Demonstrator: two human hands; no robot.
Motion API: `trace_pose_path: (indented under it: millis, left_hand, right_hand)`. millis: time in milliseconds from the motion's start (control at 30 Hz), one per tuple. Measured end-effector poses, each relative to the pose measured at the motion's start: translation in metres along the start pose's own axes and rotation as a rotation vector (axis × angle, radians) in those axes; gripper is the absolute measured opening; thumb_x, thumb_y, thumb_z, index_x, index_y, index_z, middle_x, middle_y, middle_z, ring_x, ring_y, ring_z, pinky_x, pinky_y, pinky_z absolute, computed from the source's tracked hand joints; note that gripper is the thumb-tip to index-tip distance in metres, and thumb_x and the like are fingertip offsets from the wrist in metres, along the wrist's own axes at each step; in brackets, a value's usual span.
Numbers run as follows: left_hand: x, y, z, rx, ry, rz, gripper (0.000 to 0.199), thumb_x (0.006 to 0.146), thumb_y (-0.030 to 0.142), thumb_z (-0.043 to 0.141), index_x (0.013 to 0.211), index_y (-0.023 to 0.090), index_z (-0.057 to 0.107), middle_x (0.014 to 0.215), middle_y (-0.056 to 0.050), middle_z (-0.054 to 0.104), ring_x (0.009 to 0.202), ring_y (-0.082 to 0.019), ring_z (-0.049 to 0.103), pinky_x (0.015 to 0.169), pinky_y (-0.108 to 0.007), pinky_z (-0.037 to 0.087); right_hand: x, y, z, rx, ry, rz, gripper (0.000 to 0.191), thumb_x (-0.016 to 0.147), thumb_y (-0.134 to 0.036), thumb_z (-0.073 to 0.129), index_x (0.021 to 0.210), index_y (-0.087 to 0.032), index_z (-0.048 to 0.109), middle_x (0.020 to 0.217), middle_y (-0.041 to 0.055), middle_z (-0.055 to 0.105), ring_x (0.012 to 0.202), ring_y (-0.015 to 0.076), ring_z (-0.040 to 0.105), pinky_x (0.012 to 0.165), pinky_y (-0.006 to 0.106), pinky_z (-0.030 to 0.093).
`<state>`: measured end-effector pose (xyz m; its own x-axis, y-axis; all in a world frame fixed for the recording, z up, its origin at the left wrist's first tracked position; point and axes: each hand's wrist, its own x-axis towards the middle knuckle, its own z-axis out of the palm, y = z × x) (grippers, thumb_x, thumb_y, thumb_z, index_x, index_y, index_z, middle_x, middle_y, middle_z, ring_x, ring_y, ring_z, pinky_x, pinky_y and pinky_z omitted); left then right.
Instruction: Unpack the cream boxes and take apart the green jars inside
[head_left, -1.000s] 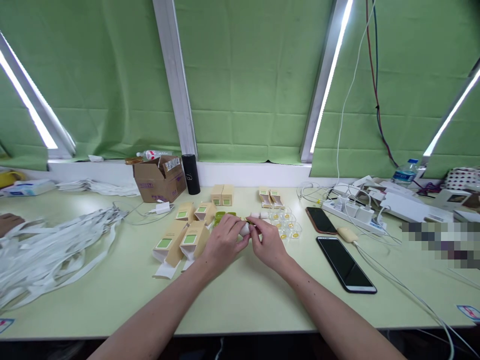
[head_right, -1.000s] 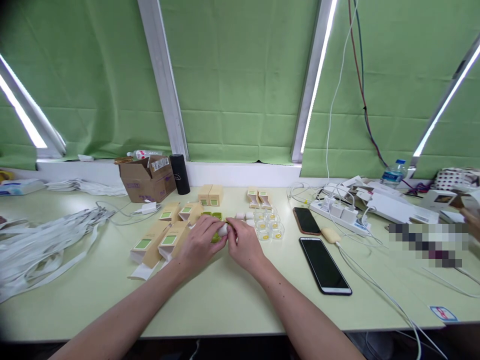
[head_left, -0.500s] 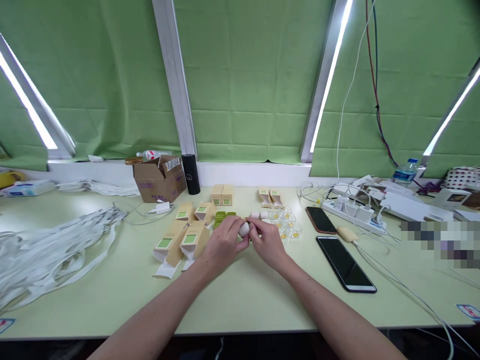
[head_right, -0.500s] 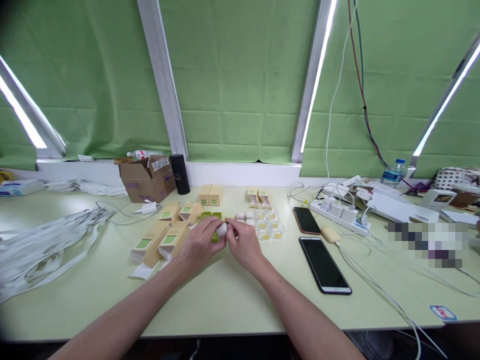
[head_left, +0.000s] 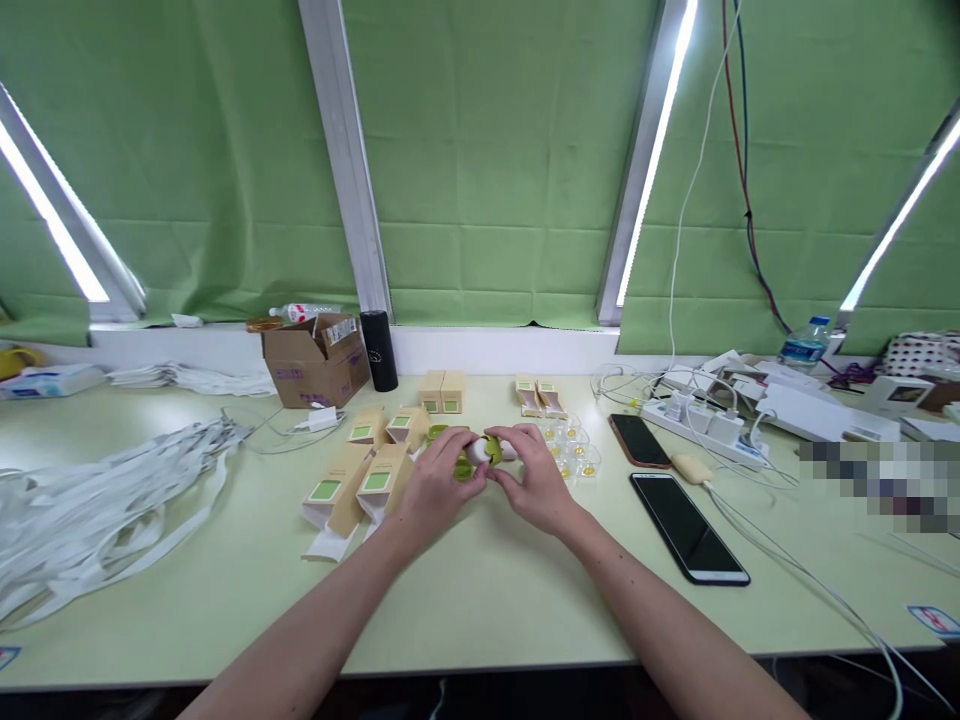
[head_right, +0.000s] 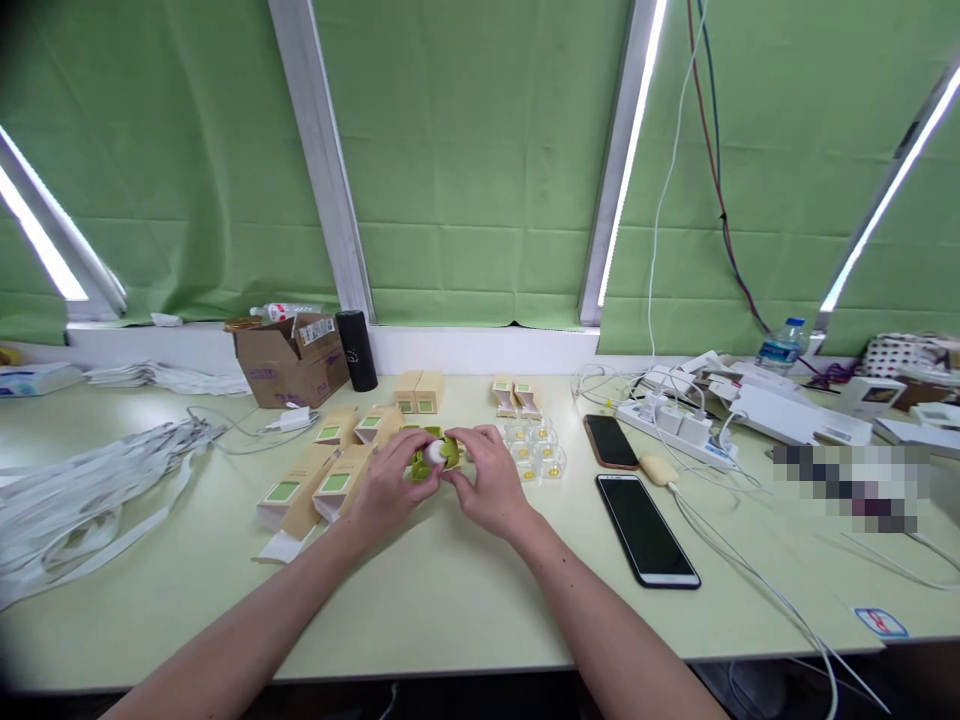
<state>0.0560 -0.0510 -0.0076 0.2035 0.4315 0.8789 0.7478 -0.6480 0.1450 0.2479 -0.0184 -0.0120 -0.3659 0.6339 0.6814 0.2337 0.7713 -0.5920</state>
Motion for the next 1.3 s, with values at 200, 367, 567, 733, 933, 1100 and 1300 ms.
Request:
trace_pose_path:
  millis: [200,367,567,733,933,1100,1300]
  left_hand:
    - [0.002,0.003,-0.002,-0.024,0.014,-0.013,0.027,0.085,0.011,0.065,0.109,0.020,0.059,0.098,-0.006,0.067,0.089,-0.019,0.066,0.076,-0.032,0.057]
    - [0.002,0.003,0.001,-0.054,0.030,-0.042,0.026,0.084,0.011,0.065,0.108,0.021,0.059,0.096,-0.004,0.067,0.084,-0.017,0.065,0.072,-0.029,0.056]
    - [0.002,0.006,-0.002,-0.118,0.058,-0.109,0.023,0.085,0.014,0.066,0.106,0.020,0.062,0.097,-0.005,0.068,0.085,-0.017,0.065,0.073,-0.030,0.058]
    - [0.007,-0.006,-0.004,-0.450,0.222,-0.508,0.028,0.084,0.031,0.075,0.109,0.018,0.069,0.111,-0.009,0.070,0.099,-0.021,0.069,0.088,-0.035,0.063]
    - [0.018,-0.016,-0.003,-1.212,0.281,-1.008,0.031,0.081,0.032,0.085,0.104,0.013,0.074,0.109,-0.010,0.077,0.103,-0.025,0.075,0.106,-0.047,0.059]
    - [0.017,-0.011,-0.010,-1.534,0.196,-1.053,0.014,0.090,0.018,0.074,0.103,0.012,0.076,0.113,-0.013,0.079,0.112,-0.023,0.074,0.114,-0.042,0.055]
    - [0.014,-0.014,-0.010,-1.622,0.221,-1.054,0.016,0.093,0.014,0.068,0.106,0.009,0.075,0.115,-0.014,0.078,0.113,-0.024,0.074,0.115,-0.041,0.054]
  right_hand:
    - [0.000,0.002,0.002,0.073,0.027,0.083,0.039,0.086,-0.023,0.074,0.124,-0.029,0.067,0.117,0.0092,0.063,0.109,0.0274,0.061,0.094,0.045,0.055]
    - [0.000,0.001,0.003,0.092,0.034,0.107,0.042,0.085,-0.021,0.075,0.125,-0.029,0.067,0.116,0.0083,0.062,0.109,0.0260,0.061,0.093,0.042,0.055]
    - [0.002,-0.001,0.002,0.104,0.066,0.119,0.040,0.084,-0.022,0.073,0.124,-0.028,0.068,0.116,0.0086,0.063,0.110,0.0264,0.062,0.092,0.042,0.055]
    - [0.006,0.014,-0.007,0.128,0.210,0.197,0.036,0.084,-0.029,0.072,0.120,-0.026,0.068,0.119,0.0095,0.067,0.108,0.0279,0.064,0.089,0.044,0.054]
    - [0.004,0.022,-0.003,0.183,0.269,0.223,0.040,0.085,-0.035,0.073,0.123,-0.025,0.068,0.120,0.0101,0.070,0.105,0.0275,0.066,0.086,0.043,0.055]
    - [0.001,0.016,0.003,0.183,0.266,0.223,0.039,0.085,-0.037,0.074,0.122,-0.024,0.069,0.118,0.0106,0.071,0.103,0.0272,0.067,0.083,0.041,0.056]
    - [0.001,0.016,0.002,0.189,0.302,0.222,0.040,0.085,-0.038,0.075,0.123,-0.025,0.071,0.119,0.0110,0.071,0.104,0.0271,0.068,0.081,0.040,0.056]
